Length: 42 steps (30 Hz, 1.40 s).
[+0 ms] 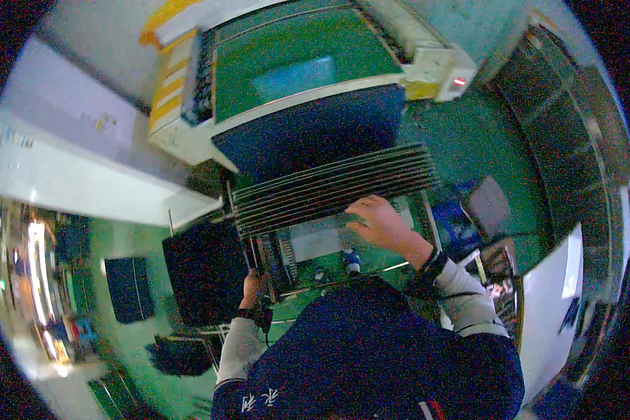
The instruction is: Moving boards from a machine into a drying or storage rack and vice versa.
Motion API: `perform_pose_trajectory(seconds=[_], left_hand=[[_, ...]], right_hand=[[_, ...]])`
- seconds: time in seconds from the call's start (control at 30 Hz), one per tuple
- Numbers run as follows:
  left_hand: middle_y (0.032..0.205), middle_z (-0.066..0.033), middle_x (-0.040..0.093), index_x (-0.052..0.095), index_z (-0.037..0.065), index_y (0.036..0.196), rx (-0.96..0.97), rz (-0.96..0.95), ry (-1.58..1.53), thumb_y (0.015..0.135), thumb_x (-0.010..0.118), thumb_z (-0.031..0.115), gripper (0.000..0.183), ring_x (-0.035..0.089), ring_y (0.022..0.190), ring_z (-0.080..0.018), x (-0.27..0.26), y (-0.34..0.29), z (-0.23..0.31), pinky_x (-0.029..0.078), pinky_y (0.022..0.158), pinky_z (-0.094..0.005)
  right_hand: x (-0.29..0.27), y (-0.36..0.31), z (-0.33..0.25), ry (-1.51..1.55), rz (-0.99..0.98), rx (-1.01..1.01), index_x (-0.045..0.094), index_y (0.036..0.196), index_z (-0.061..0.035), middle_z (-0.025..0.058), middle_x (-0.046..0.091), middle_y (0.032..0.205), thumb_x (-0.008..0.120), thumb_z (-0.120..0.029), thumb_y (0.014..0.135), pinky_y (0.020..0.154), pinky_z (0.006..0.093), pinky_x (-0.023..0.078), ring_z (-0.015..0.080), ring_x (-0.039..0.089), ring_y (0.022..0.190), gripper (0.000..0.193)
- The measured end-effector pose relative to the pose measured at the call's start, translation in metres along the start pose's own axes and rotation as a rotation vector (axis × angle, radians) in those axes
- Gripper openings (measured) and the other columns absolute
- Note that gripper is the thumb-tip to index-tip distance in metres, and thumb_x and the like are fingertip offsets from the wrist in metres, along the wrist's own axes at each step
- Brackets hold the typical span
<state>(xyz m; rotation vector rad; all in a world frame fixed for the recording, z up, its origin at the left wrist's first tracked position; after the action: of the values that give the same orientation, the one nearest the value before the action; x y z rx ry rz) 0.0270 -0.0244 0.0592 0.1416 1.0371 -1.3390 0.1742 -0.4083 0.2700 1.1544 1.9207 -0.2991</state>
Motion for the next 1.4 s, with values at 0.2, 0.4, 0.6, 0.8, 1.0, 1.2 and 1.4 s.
perform_pose_trajectory(seconds=[0.2,0.4,0.6,0.8,1.0,1.2,1.4], left_hand=[[0.085,-0.0137,0.064,0.056,0.0,0.107,0.055,-0.05,-0.383,0.084,0.062,0.026,0.035,0.06,0.065,-0.0232,0.033,0.024,-0.064,0.046,0.055,-0.0353],[0.071,-0.0099,0.057,0.05,0.002,0.098,-0.02,-0.247,-0.393,0.088,0.058,0.017,0.02,0.049,0.042,-0.017,0.029,0.022,-0.061,0.038,0.035,-0.0309],[0.068,-0.0108,0.057,0.05,0.003,0.09,0.084,-0.436,-0.431,0.086,0.062,0.018,0.019,0.05,0.042,-0.0183,0.027,0.064,-0.11,0.038,0.034,-0.0308],[0.079,-0.0153,0.059,0.049,-0.002,0.104,0.167,-0.446,0.014,0.083,0.069,0.022,0.037,0.055,0.052,-0.0228,0.02,0.072,-0.086,0.05,0.043,-0.0356],[0.081,-0.0169,0.06,0.045,-0.005,0.112,-0.002,-0.5,-0.281,0.08,0.071,0.018,0.047,0.057,0.056,-0.0245,0.021,0.06,-0.068,0.054,0.05,-0.0369],[0.079,-0.0167,0.057,0.039,-0.003,0.119,-0.179,-0.673,-0.285,0.081,0.068,0.012,0.05,0.055,0.053,-0.0236,0.025,0.087,-0.107,0.053,0.047,-0.0364],[0.086,-0.0183,0.057,0.024,0.003,0.135,-0.211,-0.566,-0.317,0.081,0.067,0.012,0.07,0.055,0.053,-0.0257,0.035,0.083,-0.099,0.052,0.045,-0.0344]], right_hand=[[0.031,-0.021,0.007,-0.181,0.222,-0.049,0.061,0.099,-0.0085,0.0095,0.057,0.094,0.067,-0.02,0.07,0.079,0.0436,0.042,0.0316,0.053,0.094,0.032],[0.045,-0.006,0.003,-0.399,-0.024,0.236,0.059,0.084,-0.01,0.003,0.06,0.083,0.069,-0.019,0.067,0.074,0.0362,0.04,0.0219,0.055,0.09,0.022],[0.065,0.006,0.018,-0.443,-0.137,0.313,0.063,0.071,-0.014,0.0021,0.062,0.073,0.069,-0.017,0.062,0.068,0.0362,0.04,0.0221,0.06,0.074,0.011],[0.074,0.01,0.037,-0.462,-0.117,0.369,0.063,0.058,-0.0141,0.0036,0.058,0.059,0.068,-0.017,0.057,0.053,0.0374,0.037,0.0221,0.059,0.061,0.006],[0.068,0.012,0.035,-0.537,-0.235,0.407,0.068,0.07,-0.0155,-0.0013,0.062,0.07,0.069,-0.021,0.064,0.059,0.0341,0.037,0.0195,0.06,0.07,0.009],[0.068,0.023,0.025,-0.519,-0.247,0.39,0.067,0.07,-0.0154,-0.0022,0.062,0.069,0.068,-0.022,0.065,0.059,0.0342,0.035,0.0188,0.059,0.069,0.009],[0.065,0.014,0.026,-0.532,-0.224,0.414,0.066,0.07,-0.0146,-0.001,0.062,0.07,0.068,-0.021,0.066,0.062,0.0349,0.035,0.0185,0.059,0.07,0.008]])
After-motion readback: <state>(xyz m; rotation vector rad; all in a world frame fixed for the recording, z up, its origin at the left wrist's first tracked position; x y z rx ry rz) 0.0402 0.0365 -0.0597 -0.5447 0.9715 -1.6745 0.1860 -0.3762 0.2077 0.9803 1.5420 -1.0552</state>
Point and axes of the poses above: each hand's wrist, its own y-axis towards the middle knuckle, its own x-axis out of the palm, z = x × y, the point moved 4 cm from there along y, towards the middle knuckle
